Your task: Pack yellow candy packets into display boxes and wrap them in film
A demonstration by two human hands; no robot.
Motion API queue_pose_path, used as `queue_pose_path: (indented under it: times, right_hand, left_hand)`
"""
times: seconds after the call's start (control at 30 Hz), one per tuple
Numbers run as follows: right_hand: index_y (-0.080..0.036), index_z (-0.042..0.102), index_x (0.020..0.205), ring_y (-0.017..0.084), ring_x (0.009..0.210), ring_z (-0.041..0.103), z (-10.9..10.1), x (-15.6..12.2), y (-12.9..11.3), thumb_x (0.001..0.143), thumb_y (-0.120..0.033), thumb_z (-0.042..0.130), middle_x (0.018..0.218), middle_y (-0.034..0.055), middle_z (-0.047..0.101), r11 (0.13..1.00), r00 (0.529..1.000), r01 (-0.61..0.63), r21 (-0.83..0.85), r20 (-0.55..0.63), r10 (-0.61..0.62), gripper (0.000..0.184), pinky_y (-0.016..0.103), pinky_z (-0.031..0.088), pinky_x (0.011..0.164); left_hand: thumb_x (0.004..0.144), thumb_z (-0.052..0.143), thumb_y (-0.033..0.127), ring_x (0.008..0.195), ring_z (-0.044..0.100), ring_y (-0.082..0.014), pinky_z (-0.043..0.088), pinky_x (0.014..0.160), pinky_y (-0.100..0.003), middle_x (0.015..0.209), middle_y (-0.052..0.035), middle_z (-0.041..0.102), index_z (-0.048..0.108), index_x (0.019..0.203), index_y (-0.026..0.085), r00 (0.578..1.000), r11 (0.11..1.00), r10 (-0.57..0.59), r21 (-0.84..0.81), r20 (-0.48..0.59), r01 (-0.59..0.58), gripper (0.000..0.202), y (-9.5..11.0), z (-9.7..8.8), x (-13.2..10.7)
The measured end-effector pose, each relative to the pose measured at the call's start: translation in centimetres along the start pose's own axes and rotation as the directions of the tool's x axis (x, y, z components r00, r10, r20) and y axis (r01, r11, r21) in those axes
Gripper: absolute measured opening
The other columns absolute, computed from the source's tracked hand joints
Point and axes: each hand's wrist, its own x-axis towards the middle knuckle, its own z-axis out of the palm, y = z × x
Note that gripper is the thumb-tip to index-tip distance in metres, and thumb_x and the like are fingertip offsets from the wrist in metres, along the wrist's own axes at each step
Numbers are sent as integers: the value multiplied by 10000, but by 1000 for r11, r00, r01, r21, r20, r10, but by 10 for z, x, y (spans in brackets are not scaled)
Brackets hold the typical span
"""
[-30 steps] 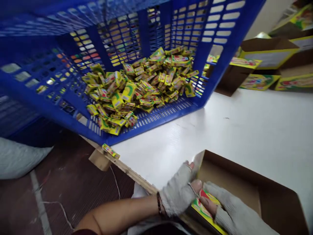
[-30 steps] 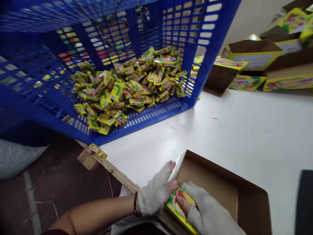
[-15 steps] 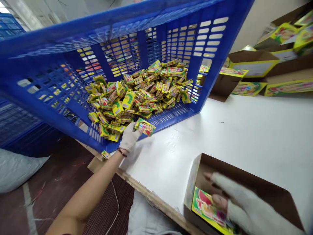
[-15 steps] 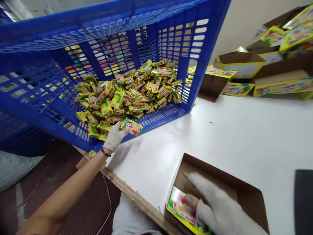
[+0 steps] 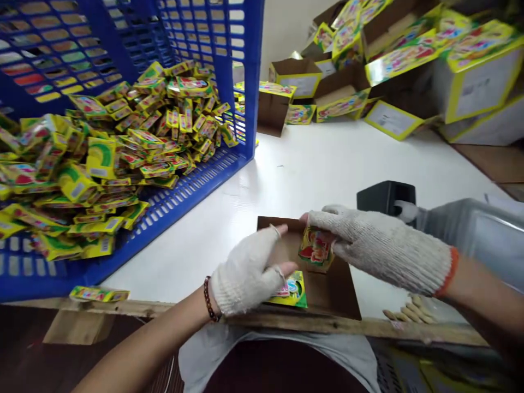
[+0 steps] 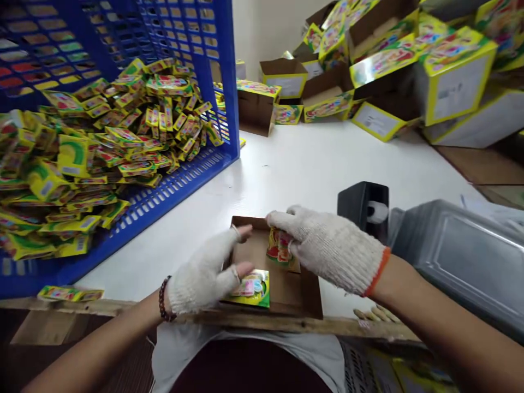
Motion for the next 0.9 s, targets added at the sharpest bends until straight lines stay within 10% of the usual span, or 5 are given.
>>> queue_pose_path:
  times: [0.17, 0.63, 0.9]
  right_hand:
    - [-211, 644, 1124, 230, 754, 671, 35, -23, -5, 830, -229, 555, 868, 82, 732, 974, 926, -205, -94, 303, 224, 307, 299, 408, 609]
    - [-132, 713, 1006, 331, 903, 715, 32, -16, -37, 801, -89, 631, 947, 178, 759, 963, 851, 47, -267, 515, 101, 226, 405, 476, 733]
    - [-124, 749, 1045, 369, 911, 745, 36, 3, -34, 701, -127, 779, 975, 203, 769, 986, 779, -17, -164, 616, 116, 345, 428, 565, 710]
  left_hand:
    - [872, 604, 550, 924, 629, -303, 338, 1110, -615, 954, -96, 677, 624, 1103, 152, 924, 859, 58, 453, 378, -240, 461, 0, 24, -20]
    - [767, 651, 623, 829, 625, -282, 301, 1122, -631, 889, -72, 686, 659, 1013, 186, 925, 831, 70, 490, 374, -261, 501, 3, 29, -29]
    - [747, 662, 591, 844, 650, -303, 299, 1145, -630, 898, -93, 703, 692, 1035, 176, 940, 810, -12, 555, 340, -190, 506, 5, 29, -39]
